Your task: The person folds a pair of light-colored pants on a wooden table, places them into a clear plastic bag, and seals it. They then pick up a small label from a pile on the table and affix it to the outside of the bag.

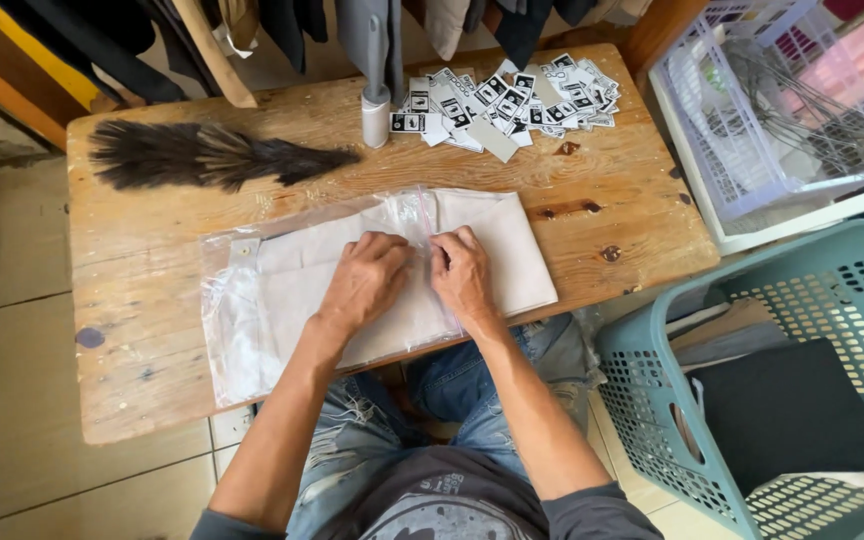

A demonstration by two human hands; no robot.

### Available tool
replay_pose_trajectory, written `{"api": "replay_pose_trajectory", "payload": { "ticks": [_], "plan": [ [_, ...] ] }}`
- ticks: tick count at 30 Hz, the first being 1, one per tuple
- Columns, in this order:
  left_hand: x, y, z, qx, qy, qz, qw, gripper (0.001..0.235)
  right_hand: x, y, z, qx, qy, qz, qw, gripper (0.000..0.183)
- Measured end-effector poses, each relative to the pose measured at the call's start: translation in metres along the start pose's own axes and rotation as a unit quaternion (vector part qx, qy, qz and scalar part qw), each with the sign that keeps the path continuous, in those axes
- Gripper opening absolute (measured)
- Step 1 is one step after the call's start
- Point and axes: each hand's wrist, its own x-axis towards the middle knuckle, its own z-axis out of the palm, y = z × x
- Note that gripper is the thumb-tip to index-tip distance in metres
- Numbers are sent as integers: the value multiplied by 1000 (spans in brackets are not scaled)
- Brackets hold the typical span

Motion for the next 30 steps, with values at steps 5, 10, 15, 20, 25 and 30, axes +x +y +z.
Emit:
{"api": "replay_pose_trajectory", "payload": {
  "ticks": [5, 10, 15, 20, 25, 30],
  "plan": [
    [-2, 16, 6, 10, -68, 3, 998, 26, -1, 19, -10, 36, -9, 87, 995, 18],
    [-3, 11, 15, 40, -85, -1, 996, 31, 8, 12, -85, -217, 22, 230, 948, 49],
    [-3, 12, 15, 53, -93, 1, 994, 33, 0, 47, -106, 21, -107, 409, 906, 50],
    [0, 17, 6, 53, -94, -5, 994, 33, 12, 15, -118, 498, -83, 405, 763, 21],
    [-2, 15, 10, 49, -115, -24, 992, 32, 19, 8, -60, 656, -74, 386, 645, 75],
    [-11, -9, 45, 42, -151, -39, 987, 30, 20, -13, -54, 684, -112, 351, 629, 105]
  ]
}}
